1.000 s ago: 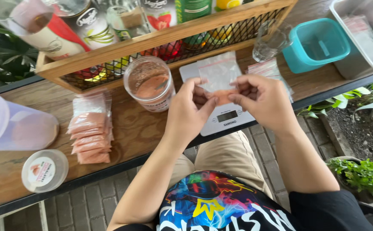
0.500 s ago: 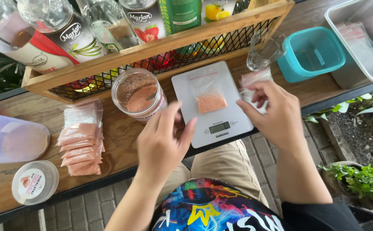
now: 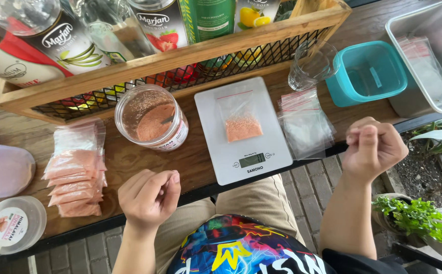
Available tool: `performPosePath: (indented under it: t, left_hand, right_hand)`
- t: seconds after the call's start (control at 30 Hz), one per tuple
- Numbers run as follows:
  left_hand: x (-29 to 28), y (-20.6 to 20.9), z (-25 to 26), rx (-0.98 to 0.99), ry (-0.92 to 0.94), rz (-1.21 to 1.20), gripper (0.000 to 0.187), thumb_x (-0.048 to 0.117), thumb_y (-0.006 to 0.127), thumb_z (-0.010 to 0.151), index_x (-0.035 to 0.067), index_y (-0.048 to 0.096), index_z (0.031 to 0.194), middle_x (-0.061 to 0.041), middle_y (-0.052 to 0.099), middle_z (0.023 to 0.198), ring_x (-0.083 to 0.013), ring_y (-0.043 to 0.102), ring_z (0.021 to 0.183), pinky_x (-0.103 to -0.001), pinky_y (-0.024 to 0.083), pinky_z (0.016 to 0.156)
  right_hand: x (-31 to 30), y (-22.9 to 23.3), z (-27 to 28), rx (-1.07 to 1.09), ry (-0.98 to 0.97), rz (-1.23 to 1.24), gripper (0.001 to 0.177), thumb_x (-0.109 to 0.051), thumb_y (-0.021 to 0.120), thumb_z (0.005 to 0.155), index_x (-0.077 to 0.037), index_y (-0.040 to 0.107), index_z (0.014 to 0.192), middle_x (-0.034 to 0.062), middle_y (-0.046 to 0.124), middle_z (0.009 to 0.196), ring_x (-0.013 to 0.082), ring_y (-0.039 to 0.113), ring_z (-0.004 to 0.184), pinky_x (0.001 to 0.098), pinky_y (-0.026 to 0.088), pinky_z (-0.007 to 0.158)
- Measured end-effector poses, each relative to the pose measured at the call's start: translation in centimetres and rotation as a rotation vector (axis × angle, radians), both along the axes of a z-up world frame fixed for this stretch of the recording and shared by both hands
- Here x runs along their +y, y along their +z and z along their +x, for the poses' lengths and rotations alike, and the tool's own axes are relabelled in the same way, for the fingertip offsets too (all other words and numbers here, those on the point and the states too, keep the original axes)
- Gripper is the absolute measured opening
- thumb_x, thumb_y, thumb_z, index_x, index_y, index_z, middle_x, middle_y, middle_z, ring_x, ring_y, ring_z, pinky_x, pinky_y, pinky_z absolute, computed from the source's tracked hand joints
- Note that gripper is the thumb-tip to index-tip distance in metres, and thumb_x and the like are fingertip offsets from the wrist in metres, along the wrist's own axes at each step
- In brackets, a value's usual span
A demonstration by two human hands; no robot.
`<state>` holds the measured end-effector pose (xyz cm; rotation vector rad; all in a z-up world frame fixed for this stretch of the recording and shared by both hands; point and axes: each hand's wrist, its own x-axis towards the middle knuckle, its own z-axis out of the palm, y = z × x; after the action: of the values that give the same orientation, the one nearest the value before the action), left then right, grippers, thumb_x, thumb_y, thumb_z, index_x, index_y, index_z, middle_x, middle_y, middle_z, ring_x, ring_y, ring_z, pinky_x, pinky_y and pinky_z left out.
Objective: The person scoops pink Himalayan salt from a large container using a small spoon and pours it into small plastic bags. They place the bags on a digital scale to measure the weight, then seal the bags and set them aside.
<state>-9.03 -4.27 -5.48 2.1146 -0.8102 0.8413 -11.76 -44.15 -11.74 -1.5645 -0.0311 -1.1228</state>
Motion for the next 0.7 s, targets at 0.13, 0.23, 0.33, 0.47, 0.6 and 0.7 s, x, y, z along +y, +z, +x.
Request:
performPosePath:
  t: [0.13,0.23,0.33,0.47,0.6,0.7]
  left_hand:
    - [0.13,-0.48,0.05,0.025,0.0,-0.034,0.022,0.006,0.062,0.092,0.0,0.066,0.072,-0.005,0.056,0.055,-0.0158,0.043,0.043,-0.026,0.035,0.042]
    - [0.07,-0.5,0.11,0.031,-0.003,-0.052,0.022,0.005,0.062,0.092,-0.001,0.065,0.071,-0.005,0.056,0.055,-0.0159,0.042,0.043,-0.026,0.035,0.042]
    - [-0.08,-0.57,0.18,0.016,0.001,-0.036,0.023,0.005,0.062,0.092,-0.002,0.065,0.07,-0.007,0.058,0.056,-0.0164,0.043,0.042,-0.026,0.035,0.042]
    - [-0.18,-0.55,0.08,0.03,0.012,-0.04,0.024,0.005,0.062,0.093,-0.001,0.064,0.07,-0.006,0.056,0.055,-0.017,0.04,0.043,-0.027,0.034,0.043]
    - [-0.14,-0.59,0.05,0.028,0.013,-0.022,0.023,0.005,0.061,0.093,0.0,0.064,0.071,-0.006,0.057,0.058,-0.0174,0.039,0.043,-0.028,0.035,0.044]
    - [-0.28,-0.43,0.01,0.031,0.017,-0.024,0.023,0.003,0.061,0.093,-0.001,0.064,0.071,-0.005,0.055,0.056,-0.0171,0.038,0.043,-0.027,0.034,0.044]
  right_hand:
    - [-0.42,-0.34,0.48,-0.035,0.044,0.066,0.047,-0.031,0.059,0.106,-0.003,0.05,0.07,0.006,0.034,0.051,0.0194,0.038,0.046,0.0296,0.025,0.049]
    - [-0.57,-0.44,0.42,-0.009,0.049,0.156,0.049,-0.036,0.059,0.106,-0.002,0.052,0.072,0.0079,0.034,0.051,0.0201,0.037,0.047,0.0295,0.025,0.05]
    - [-0.53,-0.36,0.34,0.013,0.024,0.103,0.048,-0.032,0.057,0.107,-0.001,0.051,0.07,0.0068,0.032,0.051,0.0208,0.038,0.047,0.0301,0.027,0.051]
    - [-0.6,-0.58,0.32,0.024,0.013,0.083,0.047,-0.028,0.056,0.108,-0.001,0.049,0.07,0.0067,0.03,0.051,0.0217,0.038,0.048,0.0298,0.026,0.05]
    - [-0.43,-0.39,0.34,0.03,0.008,0.089,0.048,-0.028,0.056,0.108,0.0,0.048,0.07,0.007,0.029,0.051,0.0214,0.036,0.048,0.0301,0.025,0.051]
    - [-0.26,-0.26,0.34,0.035,0.011,0.094,0.048,-0.028,0.057,0.108,0.0,0.047,0.07,0.0072,0.03,0.051,0.0206,0.037,0.049,0.0291,0.025,0.05]
